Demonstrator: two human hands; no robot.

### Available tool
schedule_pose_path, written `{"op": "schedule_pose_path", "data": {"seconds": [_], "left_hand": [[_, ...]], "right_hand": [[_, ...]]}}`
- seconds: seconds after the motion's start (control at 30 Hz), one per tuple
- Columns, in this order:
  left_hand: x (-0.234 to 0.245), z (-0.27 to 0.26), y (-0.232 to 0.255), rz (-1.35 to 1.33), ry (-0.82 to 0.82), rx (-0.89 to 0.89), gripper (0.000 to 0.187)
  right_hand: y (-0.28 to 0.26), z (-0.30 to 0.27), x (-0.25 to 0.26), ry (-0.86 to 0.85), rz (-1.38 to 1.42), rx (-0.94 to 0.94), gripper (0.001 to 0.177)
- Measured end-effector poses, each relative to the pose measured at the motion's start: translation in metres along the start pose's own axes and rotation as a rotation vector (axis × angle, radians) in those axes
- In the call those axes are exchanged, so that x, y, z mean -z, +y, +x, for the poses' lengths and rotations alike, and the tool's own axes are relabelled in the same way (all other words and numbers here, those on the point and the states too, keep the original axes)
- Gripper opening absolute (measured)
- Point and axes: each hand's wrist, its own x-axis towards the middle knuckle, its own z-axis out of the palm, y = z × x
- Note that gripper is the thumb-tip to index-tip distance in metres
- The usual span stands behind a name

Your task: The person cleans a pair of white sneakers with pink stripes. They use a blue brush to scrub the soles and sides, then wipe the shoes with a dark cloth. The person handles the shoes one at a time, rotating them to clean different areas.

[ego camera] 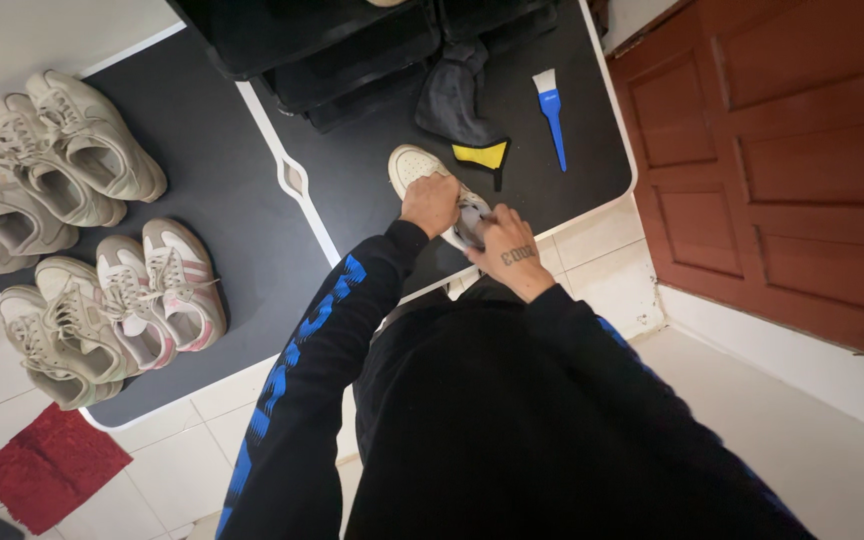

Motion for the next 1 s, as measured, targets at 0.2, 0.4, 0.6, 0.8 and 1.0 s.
{"op": "schedule_pose_path", "data": {"seconds": [0.2,0.4,0.6,0.8,1.0], "left_hand": [[0.003,0.002,0.002,0.010,-0.066,0.027,0.014],[0.002,0.000,0.002,-0.020,-0.012,-0.002,0.016],[-0.009,-0.004,-0.003,-0.007,0.046,-0.031,0.018],[-0.005,-0.004,-0.001,0.022,-0.001,-0.003,0.018],[-0.010,-0.003,0.000,0.050,-0.001,-0.001,0.017]], "right_hand": [[0.014,-0.003,-0.019,0.056,-0.111,0.230,0.010],[0.018,0.006,-0.043,0.167,-0.130,0.273,0.015],[0.015,0.013,-0.037,0.001,-0.171,0.244,0.015],[0.018,-0.001,-0.013,-0.051,-0.209,0.352,0.019],[0.019,-0.017,-0.003,-0.063,-0.114,0.393,0.034]]}}
